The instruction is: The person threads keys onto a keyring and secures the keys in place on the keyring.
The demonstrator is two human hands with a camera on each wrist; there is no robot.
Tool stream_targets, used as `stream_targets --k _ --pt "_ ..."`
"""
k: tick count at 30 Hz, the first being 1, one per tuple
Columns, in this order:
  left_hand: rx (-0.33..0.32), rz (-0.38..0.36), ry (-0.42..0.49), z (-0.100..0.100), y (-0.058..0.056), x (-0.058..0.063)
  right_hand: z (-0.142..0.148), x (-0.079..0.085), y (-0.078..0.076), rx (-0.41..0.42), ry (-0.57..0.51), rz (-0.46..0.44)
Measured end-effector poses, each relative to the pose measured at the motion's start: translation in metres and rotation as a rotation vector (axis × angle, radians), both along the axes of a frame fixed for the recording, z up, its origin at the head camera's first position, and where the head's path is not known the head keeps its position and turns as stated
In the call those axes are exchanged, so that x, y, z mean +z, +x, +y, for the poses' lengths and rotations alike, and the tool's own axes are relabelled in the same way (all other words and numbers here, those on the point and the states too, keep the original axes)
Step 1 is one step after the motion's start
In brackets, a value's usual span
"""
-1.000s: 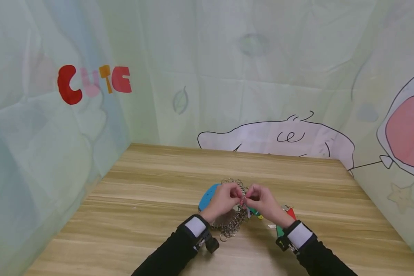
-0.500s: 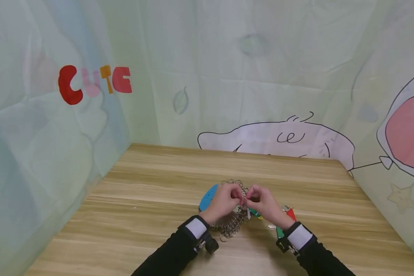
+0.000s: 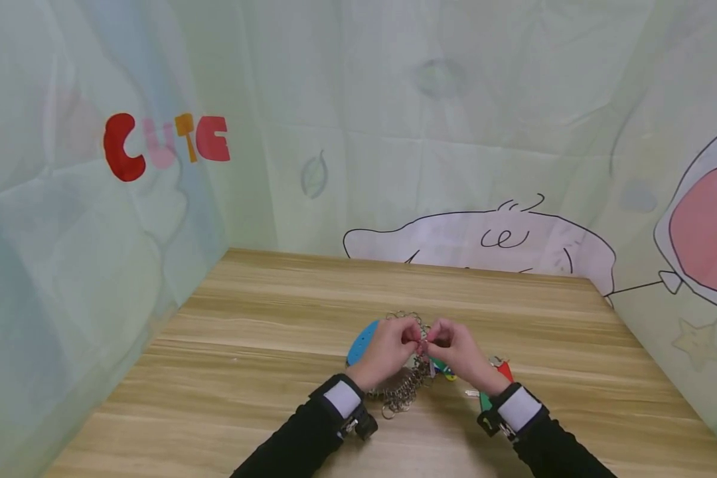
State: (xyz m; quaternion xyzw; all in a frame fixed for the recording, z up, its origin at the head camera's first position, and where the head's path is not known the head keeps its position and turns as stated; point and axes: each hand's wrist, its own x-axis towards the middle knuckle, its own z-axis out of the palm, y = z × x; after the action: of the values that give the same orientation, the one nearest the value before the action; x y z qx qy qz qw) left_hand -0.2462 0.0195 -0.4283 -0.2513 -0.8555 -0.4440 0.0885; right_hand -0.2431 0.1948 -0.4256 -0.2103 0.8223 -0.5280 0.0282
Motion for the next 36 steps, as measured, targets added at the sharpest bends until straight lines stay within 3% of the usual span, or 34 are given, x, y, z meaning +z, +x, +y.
stream_targets --k 4,13,24,27,32,36 --pt "0.001 -0.034 0.048 0.002 -0.0016 -0.0014 0.0017 -0.0018 -0.0003 0.038 -0.021 0.049" --pt "0.032 -0.222 0.153 0.0013 -0.0031 0.0011 0.0021 -0.0005 0.0026 0.043 -0.017 0.067" --pt "0.029 -0.353 0.196 0.0001 -0.0016 0.0025 0.0005 0.0026 0.0044 0.065 0.028 0.077" --pt "0.0 -0.32 0.148 -0.0009 -0.0019 0.0025 0.0005 0.0034 0.0037 0.075 0.039 0.083" --pt "-0.053 -0.133 0.019 -0.0011 -0.001 0.0013 0.0017 0.0023 0.002 0.073 0.023 0.063" --pt "-0.065 -0.068 0.042 -0.0008 0.0003 0.0011 0.0034 0.0022 0.0023 0.063 0.013 0.05"
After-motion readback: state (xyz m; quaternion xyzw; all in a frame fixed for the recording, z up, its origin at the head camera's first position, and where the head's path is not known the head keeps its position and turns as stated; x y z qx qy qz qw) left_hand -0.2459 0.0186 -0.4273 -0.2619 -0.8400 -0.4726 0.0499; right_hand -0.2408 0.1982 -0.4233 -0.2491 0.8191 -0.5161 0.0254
